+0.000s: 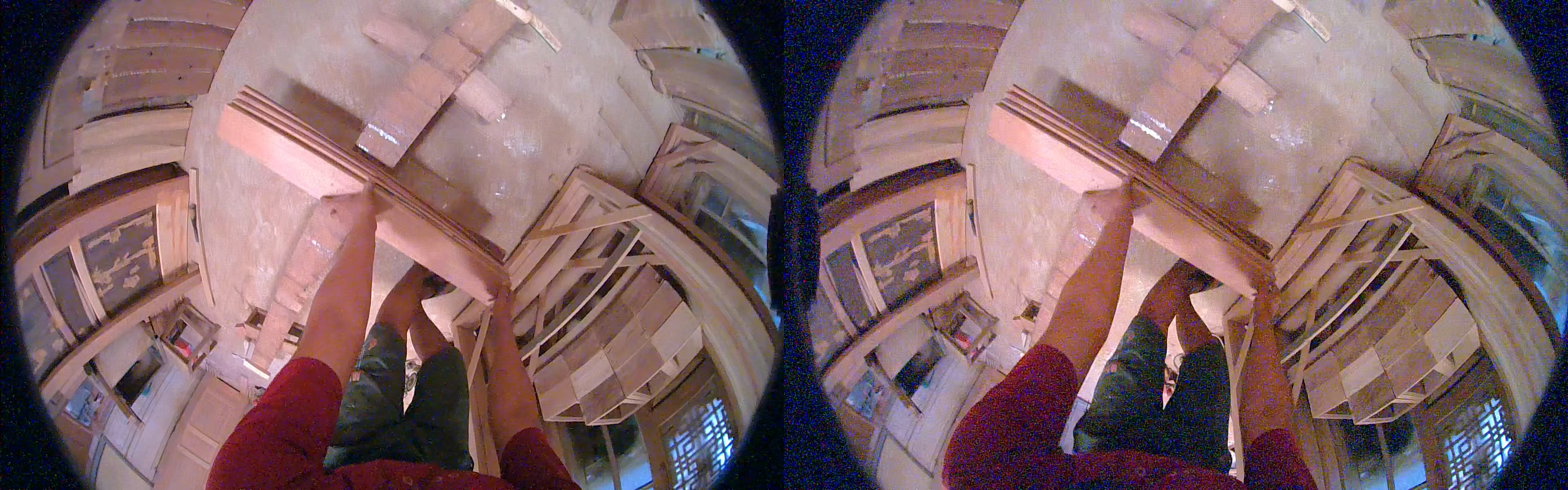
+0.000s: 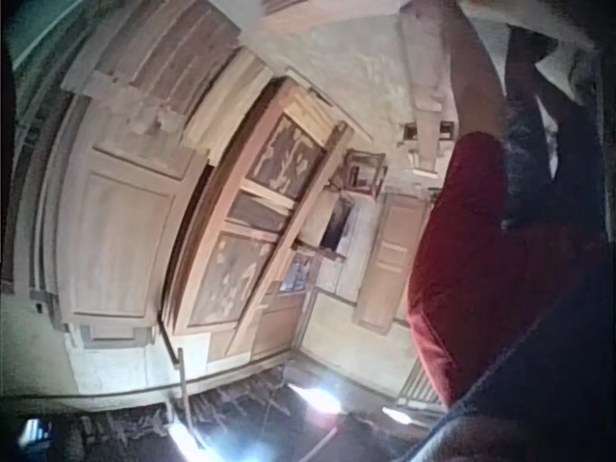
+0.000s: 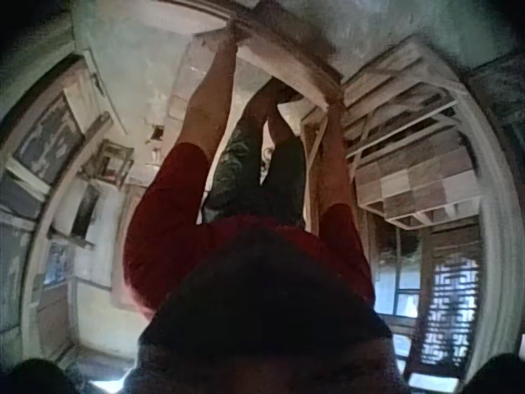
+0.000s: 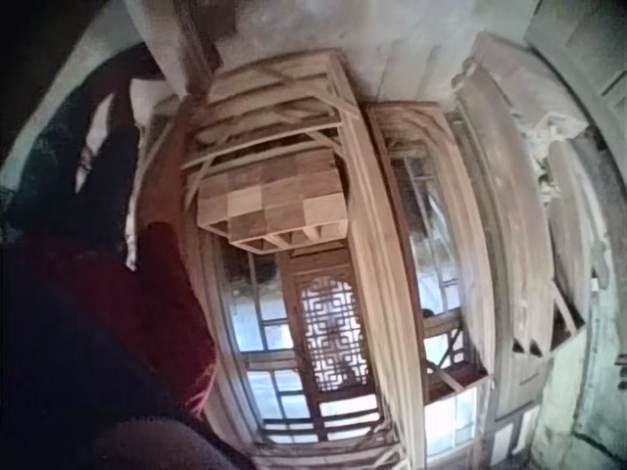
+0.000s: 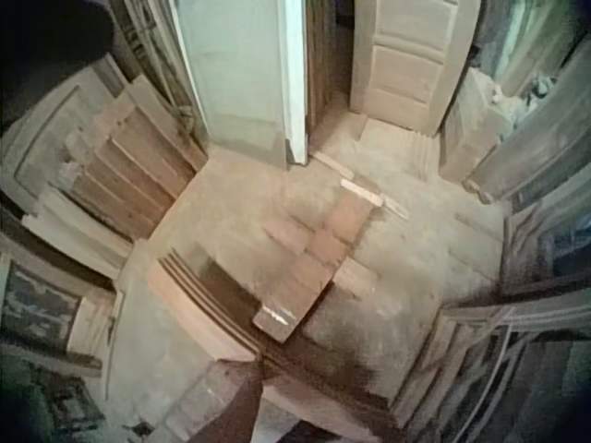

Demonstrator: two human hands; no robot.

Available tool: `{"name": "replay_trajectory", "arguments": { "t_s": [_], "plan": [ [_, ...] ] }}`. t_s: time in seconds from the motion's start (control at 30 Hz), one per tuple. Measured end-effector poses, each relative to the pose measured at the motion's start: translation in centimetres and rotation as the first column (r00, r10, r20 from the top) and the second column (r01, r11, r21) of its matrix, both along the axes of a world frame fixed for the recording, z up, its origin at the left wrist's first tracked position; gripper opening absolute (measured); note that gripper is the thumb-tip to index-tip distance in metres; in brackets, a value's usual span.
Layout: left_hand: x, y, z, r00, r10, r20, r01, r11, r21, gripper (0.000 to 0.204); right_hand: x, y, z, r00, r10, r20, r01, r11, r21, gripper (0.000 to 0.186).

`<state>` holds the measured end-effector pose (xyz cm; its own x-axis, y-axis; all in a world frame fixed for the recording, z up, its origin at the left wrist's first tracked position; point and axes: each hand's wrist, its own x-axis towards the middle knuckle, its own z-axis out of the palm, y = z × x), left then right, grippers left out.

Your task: The person uses a chisel to scrape a notch in a wood board and then picks up and stacks several other wood boards in a pile.

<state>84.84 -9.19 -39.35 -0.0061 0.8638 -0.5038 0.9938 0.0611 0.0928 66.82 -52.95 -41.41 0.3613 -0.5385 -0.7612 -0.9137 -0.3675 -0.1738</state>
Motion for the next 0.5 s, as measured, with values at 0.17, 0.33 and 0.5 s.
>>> {"name": "replay_trajectory", "arguments": {
  "t_s": [0.17, 0.33, 0.5],
  "plan": [
    [-6.3, 2.2, 2.5, 0.982, -0.027, 0.187, -0.01, 0.98, 0.197, 0.145, 3.5, 5.7, 8.8, 0.992, 0.059, 0.11, -0.046, 0.992, -0.117, 0.068],
    [-0.2, 0.4, 19.8, 0.422, 0.184, 0.888, -0.104, 0.982, -0.155, 0.099, 7.6, 5.7, 11.5, 0.789, -0.33, 0.519, 0.327, 0.94, 0.1, 0.054],
    [5.9, 6.7, 30.2, -0.043, 0.503, 0.863, 0.101, 0.862, -0.497, 0.061, 18.9, 9.0, 13.0, 0.697, -0.442, 0.565, 0.25, 0.888, 0.387, 0.042]
  ]
}}
